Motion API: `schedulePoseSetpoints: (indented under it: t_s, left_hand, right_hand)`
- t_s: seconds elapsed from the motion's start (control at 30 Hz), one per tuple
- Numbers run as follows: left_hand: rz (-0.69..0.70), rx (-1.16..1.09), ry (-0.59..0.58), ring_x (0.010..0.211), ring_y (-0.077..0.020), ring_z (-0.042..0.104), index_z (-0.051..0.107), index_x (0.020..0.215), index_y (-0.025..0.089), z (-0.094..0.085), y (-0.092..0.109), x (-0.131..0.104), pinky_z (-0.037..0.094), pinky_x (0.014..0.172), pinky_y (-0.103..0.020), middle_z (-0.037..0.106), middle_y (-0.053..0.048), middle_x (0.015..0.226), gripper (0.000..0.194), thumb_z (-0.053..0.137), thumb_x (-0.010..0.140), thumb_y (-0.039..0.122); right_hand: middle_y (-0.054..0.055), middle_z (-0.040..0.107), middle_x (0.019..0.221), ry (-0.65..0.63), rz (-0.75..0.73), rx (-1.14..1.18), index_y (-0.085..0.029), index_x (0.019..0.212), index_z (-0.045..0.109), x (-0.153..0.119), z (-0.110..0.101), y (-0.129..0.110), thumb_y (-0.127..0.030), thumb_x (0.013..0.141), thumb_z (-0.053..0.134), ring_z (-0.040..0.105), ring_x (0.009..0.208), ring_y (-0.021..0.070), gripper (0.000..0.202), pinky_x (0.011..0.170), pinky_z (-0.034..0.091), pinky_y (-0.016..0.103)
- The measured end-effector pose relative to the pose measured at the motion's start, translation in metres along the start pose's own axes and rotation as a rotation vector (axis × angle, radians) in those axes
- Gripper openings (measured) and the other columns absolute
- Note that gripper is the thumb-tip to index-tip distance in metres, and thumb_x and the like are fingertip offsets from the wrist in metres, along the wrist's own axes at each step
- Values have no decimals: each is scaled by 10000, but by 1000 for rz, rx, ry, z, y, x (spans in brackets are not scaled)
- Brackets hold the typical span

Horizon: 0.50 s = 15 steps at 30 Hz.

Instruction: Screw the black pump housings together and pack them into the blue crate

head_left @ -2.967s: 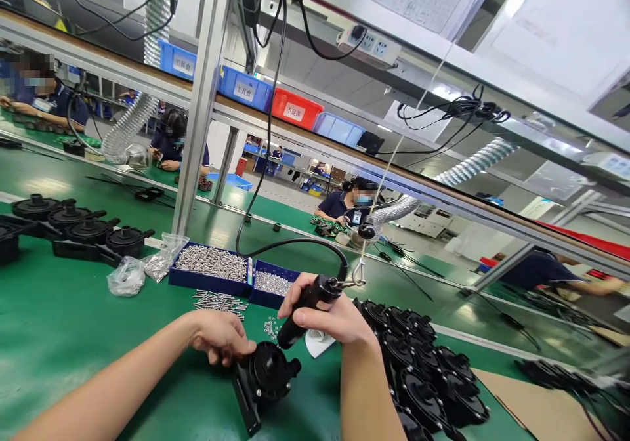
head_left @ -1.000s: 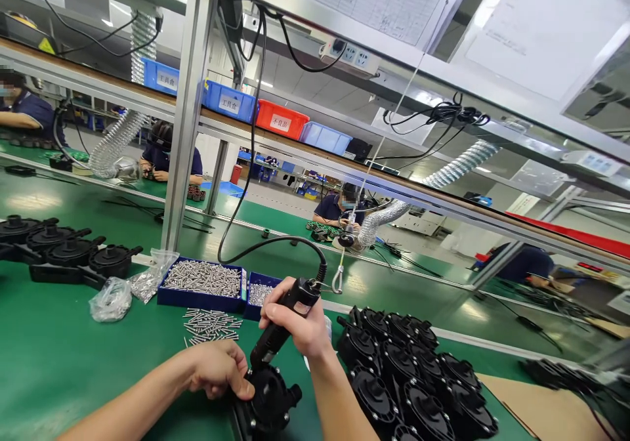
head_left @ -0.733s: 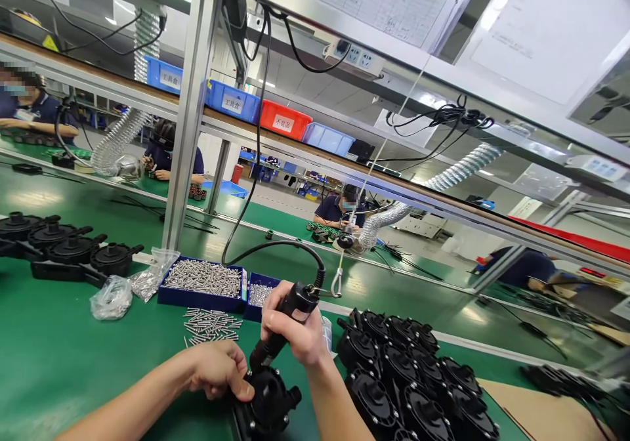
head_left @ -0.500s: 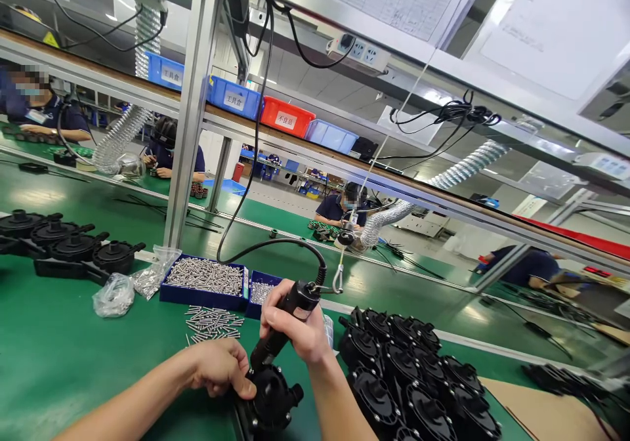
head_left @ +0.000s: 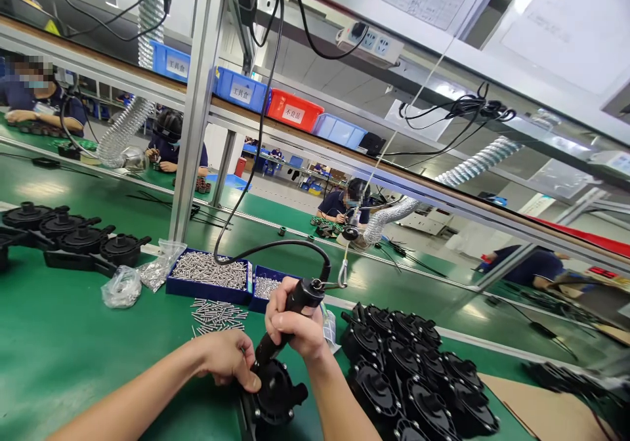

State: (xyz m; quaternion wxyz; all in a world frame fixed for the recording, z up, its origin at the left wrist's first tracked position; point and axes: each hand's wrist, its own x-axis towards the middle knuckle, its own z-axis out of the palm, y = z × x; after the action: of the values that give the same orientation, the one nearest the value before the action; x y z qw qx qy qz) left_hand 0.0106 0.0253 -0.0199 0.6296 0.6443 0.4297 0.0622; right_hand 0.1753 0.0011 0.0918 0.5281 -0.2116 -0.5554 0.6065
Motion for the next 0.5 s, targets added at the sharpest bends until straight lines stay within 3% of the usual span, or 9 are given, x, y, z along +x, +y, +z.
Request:
schedulePoseSetpoints:
  t_s: [0.2,0.33,0.5]
  left_hand:
    - [32,-33,-93,502,-106,466,548,772,240,-3,1,-1,389,481,-258,554,86,625,680,1012,433,603]
    - [43,-58,-93,520,-107,471,543,776,238,-4,2,-1,397,469,-266,550,90,626,692,1019,401,571]
    - [55,-77,-120,505,-105,485,556,777,232,-4,0,2,393,447,-268,580,82,629,724,1027,371,602]
  right_hand:
    - [-43,609,556,32,-27,-84,-213,790,557,-1,6,-5,-261,680,844,526,396,126,310,429,391,240]
    - [-40,636,624,-103,-2,-90,-218,851,564,-3,-4,-1,-337,699,940,614,456,156,422,479,464,257]
    - [-67,601,612,-196,-53,20,-221,823,541,-2,-16,4,-302,745,945,558,409,111,419,437,407,212]
